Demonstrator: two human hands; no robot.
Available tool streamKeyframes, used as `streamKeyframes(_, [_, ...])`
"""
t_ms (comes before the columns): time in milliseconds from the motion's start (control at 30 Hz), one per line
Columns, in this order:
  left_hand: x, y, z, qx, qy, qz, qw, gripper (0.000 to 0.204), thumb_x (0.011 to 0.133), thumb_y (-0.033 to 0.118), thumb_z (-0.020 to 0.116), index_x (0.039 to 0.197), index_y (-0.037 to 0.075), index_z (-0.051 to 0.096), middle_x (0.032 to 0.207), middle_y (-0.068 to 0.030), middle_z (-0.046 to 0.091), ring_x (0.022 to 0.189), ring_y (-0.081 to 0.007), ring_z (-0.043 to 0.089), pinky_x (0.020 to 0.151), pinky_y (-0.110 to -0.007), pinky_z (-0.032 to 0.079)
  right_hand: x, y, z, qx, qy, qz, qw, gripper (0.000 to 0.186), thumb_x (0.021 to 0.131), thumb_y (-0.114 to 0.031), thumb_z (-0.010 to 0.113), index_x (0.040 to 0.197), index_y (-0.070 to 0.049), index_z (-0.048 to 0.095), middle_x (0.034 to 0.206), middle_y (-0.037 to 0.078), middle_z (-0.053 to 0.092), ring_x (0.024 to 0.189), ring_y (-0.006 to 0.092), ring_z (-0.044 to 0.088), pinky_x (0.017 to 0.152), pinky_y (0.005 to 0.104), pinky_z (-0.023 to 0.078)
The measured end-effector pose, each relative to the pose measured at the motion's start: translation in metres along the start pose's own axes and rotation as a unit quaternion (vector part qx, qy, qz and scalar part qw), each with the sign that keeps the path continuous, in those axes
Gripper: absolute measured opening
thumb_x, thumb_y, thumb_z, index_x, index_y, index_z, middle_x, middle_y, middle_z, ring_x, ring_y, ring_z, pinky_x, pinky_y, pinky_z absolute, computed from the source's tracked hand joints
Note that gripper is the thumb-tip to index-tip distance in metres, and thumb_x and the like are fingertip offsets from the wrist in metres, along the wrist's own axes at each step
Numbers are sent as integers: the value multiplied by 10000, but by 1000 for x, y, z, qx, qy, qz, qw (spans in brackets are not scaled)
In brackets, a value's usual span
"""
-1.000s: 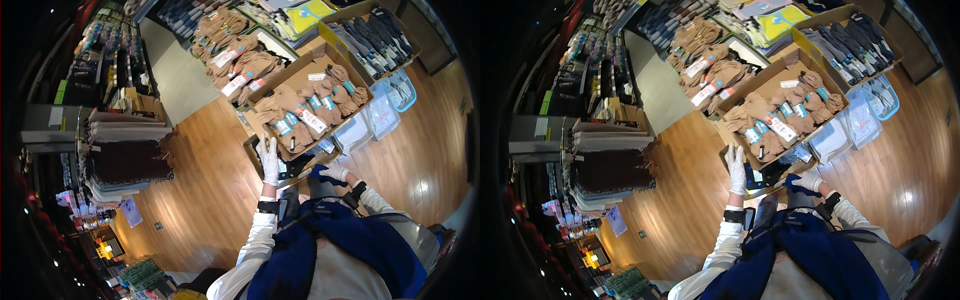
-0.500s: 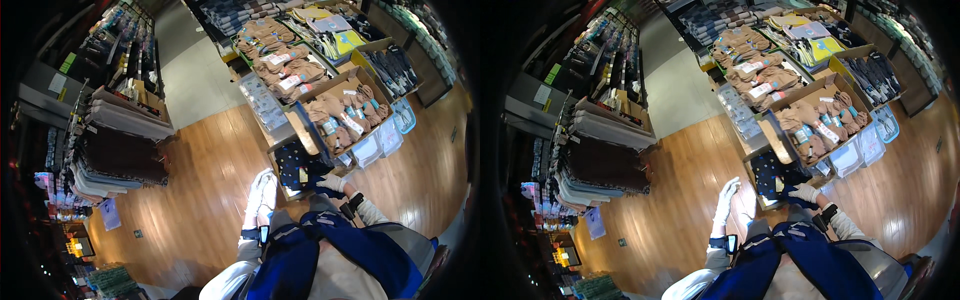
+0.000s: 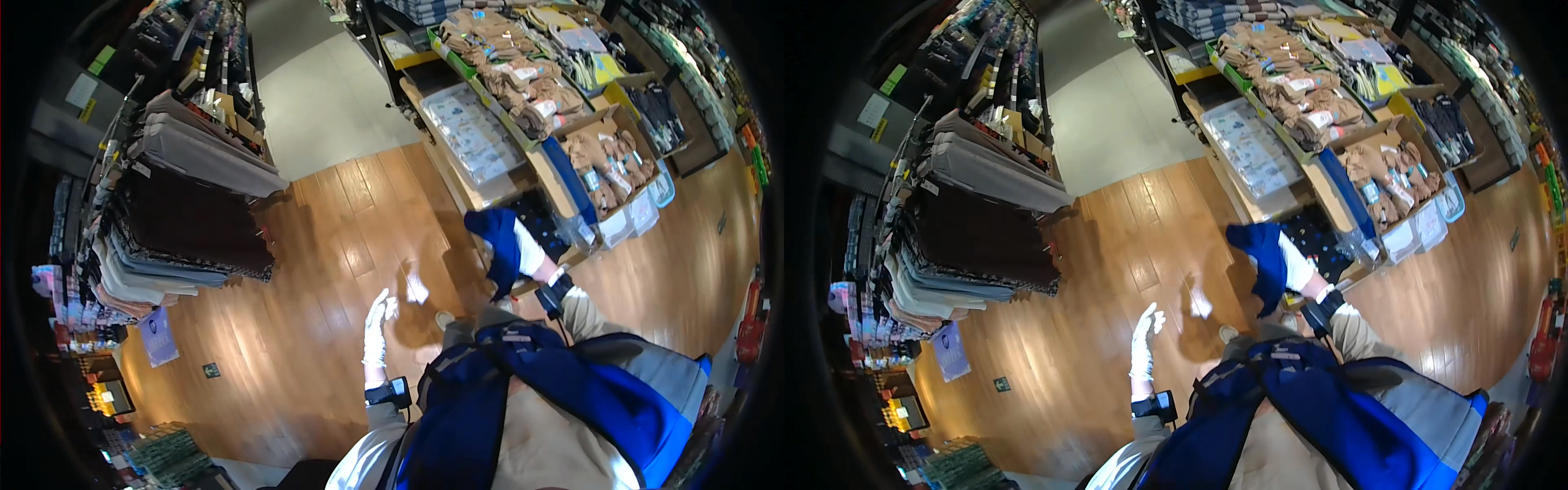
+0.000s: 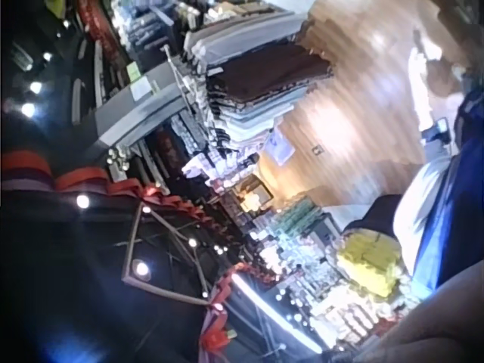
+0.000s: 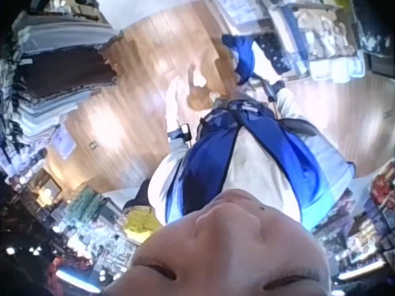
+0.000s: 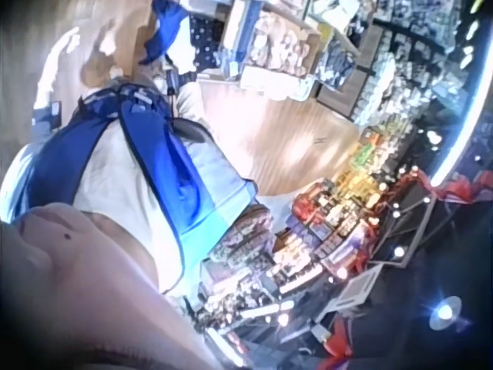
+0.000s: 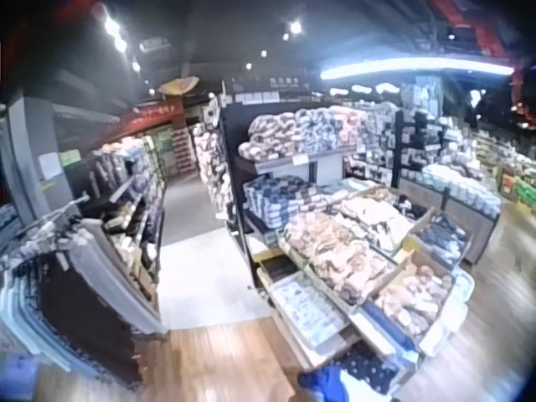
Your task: The recorder is organizing boxes of socks on a shelf and then proceeds to wipe down or adjust packaging on a hygiene product display.
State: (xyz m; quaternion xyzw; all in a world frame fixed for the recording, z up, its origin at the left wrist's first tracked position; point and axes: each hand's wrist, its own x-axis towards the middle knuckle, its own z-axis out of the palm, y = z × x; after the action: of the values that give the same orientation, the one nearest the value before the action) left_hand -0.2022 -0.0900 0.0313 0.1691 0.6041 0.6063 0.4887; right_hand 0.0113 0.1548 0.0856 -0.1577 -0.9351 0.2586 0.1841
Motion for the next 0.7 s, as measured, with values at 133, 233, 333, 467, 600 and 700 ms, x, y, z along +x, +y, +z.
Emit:
streamKeyframes(133, [28,10,-8,0,-42,-22,999,412,864,277,378,1191,29,415,1040,-82,524,938,-155,492,845,-272,348,27,-12,-4,74,156,115,978,455,800,-312,457,1139,-13,412,1001,112,485,908,239,455,804,307,364])
streamKeyframes(233, [63,20,1,31,-75,-30,996,412,870,273,369,1195,22,406,1042,-84,525,947,-156,492,847,-278,352,38,-6,-4,278,134,214,927,456,838,-341,413,1162,-22,382,912,82,479,813,197,455,750,298,381])
streamKeyframes(333, [104,40,23,49,-153,-16,987,421,876,297,339,1206,42,394,1058,-75,525,986,-157,481,891,-287,319,57,-5,-6,647,189,291,679,427,860,-326,393,1172,-36,370,898,67,491,782,173,471,687,300,391])
streamKeyframes(467, [161,61,56,74,-202,14,976,392,870,264,388,1183,29,416,1047,-68,516,988,-157,474,887,-266,322,99,-5,-42,510,262,262,777,413,815,-275,445,1144,-29,403,946,91,535,787,194,522,606,325,405])
streamKeyframes(600, [197,117,120,190,-123,210,951,291,844,223,461,1057,28,490,907,-64,513,884,-161,493,826,-258,354,127,24,-54,-218,247,51,943,479,614,-183,554,1041,28,503,847,145,549,697,272,532,544,363,407])
streamKeyframes(700, [227,152,160,312,-159,294,889,213,791,236,544,803,35,475,744,-68,444,714,-192,450,666,-301,369,138,37,-67,-238,197,84,947,460,631,-171,581,1044,17,506,868,139,553,729,264,539,600,360,415])
